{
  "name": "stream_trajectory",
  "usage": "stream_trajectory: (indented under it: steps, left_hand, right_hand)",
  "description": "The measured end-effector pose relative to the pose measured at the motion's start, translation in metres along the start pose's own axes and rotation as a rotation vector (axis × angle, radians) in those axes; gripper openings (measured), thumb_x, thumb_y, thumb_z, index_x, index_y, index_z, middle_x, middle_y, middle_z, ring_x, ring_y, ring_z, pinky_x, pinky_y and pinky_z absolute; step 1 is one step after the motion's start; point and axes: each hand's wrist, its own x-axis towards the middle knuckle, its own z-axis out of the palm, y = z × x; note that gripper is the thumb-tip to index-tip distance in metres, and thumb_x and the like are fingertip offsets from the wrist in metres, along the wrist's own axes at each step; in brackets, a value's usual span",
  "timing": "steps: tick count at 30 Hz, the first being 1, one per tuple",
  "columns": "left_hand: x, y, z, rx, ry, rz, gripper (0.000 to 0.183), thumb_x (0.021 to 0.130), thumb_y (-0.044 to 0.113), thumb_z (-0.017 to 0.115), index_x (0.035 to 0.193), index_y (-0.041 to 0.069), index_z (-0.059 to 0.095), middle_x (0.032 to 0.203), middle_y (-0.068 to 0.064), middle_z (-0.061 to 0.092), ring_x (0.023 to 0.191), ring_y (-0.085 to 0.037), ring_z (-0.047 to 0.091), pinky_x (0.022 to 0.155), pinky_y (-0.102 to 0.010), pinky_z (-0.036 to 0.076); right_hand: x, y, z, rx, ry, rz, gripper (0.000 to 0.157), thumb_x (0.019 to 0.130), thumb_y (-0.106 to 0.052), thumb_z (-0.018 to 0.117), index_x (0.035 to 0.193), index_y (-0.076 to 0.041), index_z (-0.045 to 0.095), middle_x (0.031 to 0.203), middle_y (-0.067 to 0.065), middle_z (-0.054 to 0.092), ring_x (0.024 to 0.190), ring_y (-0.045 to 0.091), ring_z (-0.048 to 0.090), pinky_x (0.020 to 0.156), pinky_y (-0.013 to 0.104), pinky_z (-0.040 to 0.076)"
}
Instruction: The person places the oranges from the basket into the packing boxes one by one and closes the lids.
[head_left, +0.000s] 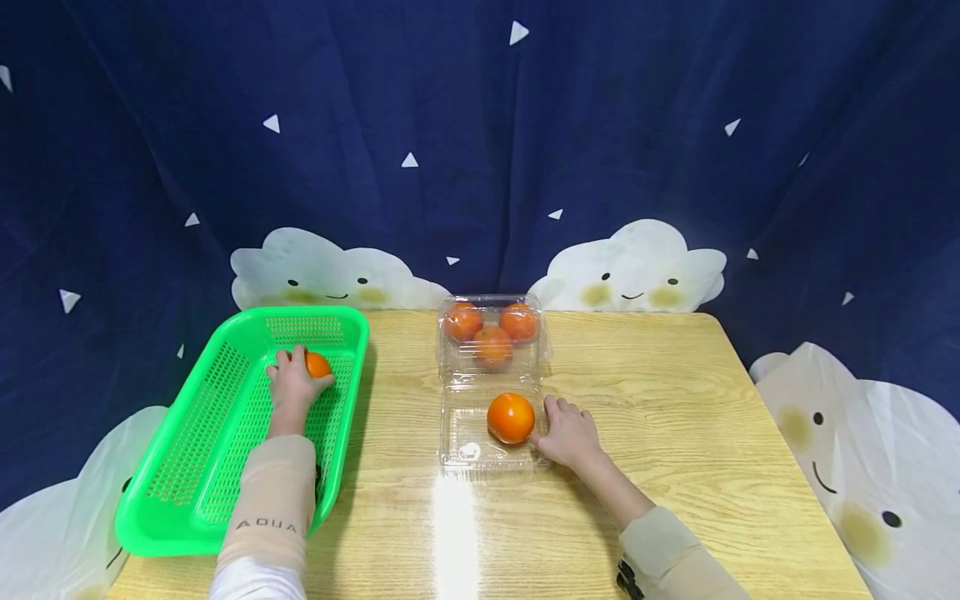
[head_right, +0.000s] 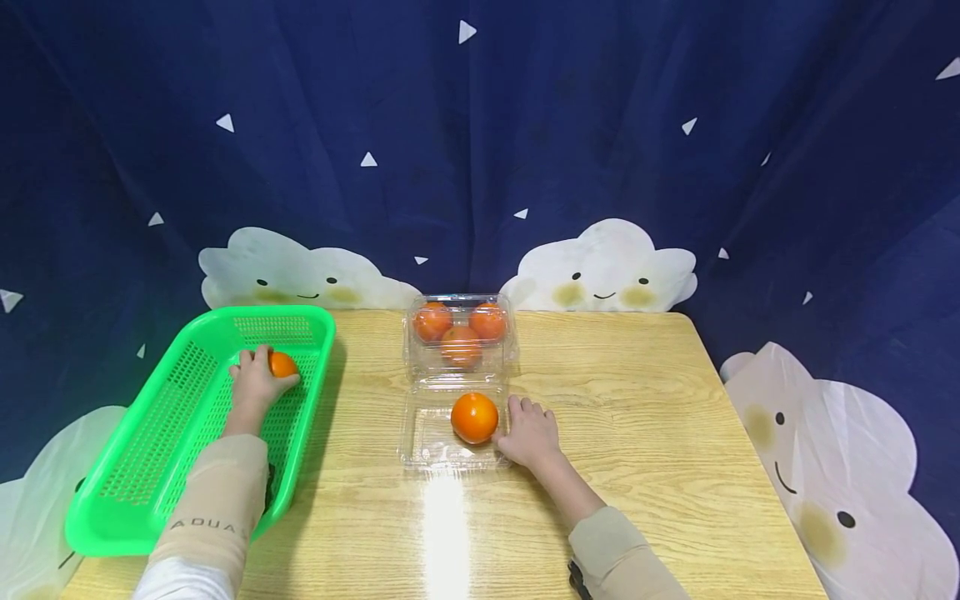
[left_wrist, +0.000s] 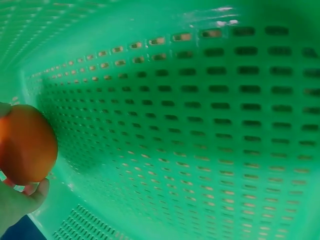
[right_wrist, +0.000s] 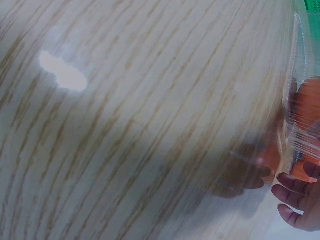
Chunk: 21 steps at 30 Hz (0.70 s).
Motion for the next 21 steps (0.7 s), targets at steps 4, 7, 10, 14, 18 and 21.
stream_trajectory:
  steps: [4, 7, 10, 14, 18, 21]
  left_hand:
    - [0.001, 0.005, -0.001, -0.029, 0.052, 0.018, 0.072, 0.073, 0.025, 0.069, 0.130, 0.000, 0.035, 0.127, -0.031, 0.027, 0.105, -0.049, 0.030, 0.075, -0.057, 0.038]
    - [0.003, 0.009, -0.001, -0.058, 0.105, 0.033, 0.070, 0.071, 0.025, 0.069, 0.129, 0.001, 0.037, 0.127, -0.029, 0.028, 0.107, -0.048, 0.030, 0.078, -0.057, 0.037]
    - [0.005, 0.013, -0.002, -0.076, 0.152, 0.055, 0.069, 0.070, 0.024, 0.069, 0.128, 0.002, 0.038, 0.126, -0.027, 0.030, 0.108, -0.047, 0.030, 0.080, -0.057, 0.037]
    - [0.005, 0.019, -0.004, -0.082, 0.193, 0.080, 0.068, 0.070, 0.024, 0.069, 0.128, 0.003, 0.039, 0.127, -0.026, 0.031, 0.109, -0.046, 0.030, 0.081, -0.058, 0.037]
    - [0.004, 0.023, -0.007, -0.088, 0.208, 0.088, 0.068, 0.071, 0.025, 0.069, 0.129, 0.005, 0.039, 0.128, -0.025, 0.030, 0.111, -0.045, 0.029, 0.082, -0.057, 0.036]
    - [0.003, 0.026, -0.009, -0.097, 0.235, 0.108, 0.066, 0.071, 0.026, 0.068, 0.128, 0.006, 0.040, 0.128, -0.023, 0.030, 0.112, -0.044, 0.029, 0.083, -0.057, 0.036]
  right_hand:
    - [0.000, 0.000, 0.000, 0.000, 0.002, -0.002, 0.058, 0.071, -0.040, 0.065, 0.114, -0.004, 0.049, 0.103, 0.013, 0.055, 0.096, 0.031, 0.053, 0.081, 0.050, 0.039]
    - [0.000, 0.000, 0.000, -0.003, -0.002, -0.001, 0.059, 0.071, -0.041, 0.065, 0.114, -0.004, 0.049, 0.103, 0.013, 0.055, 0.096, 0.031, 0.053, 0.080, 0.050, 0.039]
    - [0.000, 0.000, 0.000, -0.001, -0.004, 0.002, 0.058, 0.071, -0.041, 0.065, 0.114, -0.004, 0.048, 0.103, 0.013, 0.055, 0.096, 0.031, 0.053, 0.080, 0.050, 0.039]
    - [0.000, 0.000, -0.001, 0.002, -0.006, 0.003, 0.056, 0.071, -0.041, 0.066, 0.111, -0.005, 0.049, 0.101, 0.013, 0.055, 0.095, 0.031, 0.053, 0.080, 0.049, 0.039]
    - [0.000, 0.000, -0.001, -0.001, -0.008, 0.002, 0.054, 0.071, -0.041, 0.066, 0.108, -0.006, 0.049, 0.098, 0.012, 0.054, 0.093, 0.030, 0.053, 0.077, 0.047, 0.039]
    - [0.000, -0.001, -0.002, 0.002, -0.013, 0.004, 0.054, 0.072, -0.040, 0.066, 0.109, -0.006, 0.048, 0.099, 0.012, 0.054, 0.093, 0.030, 0.053, 0.078, 0.048, 0.039]
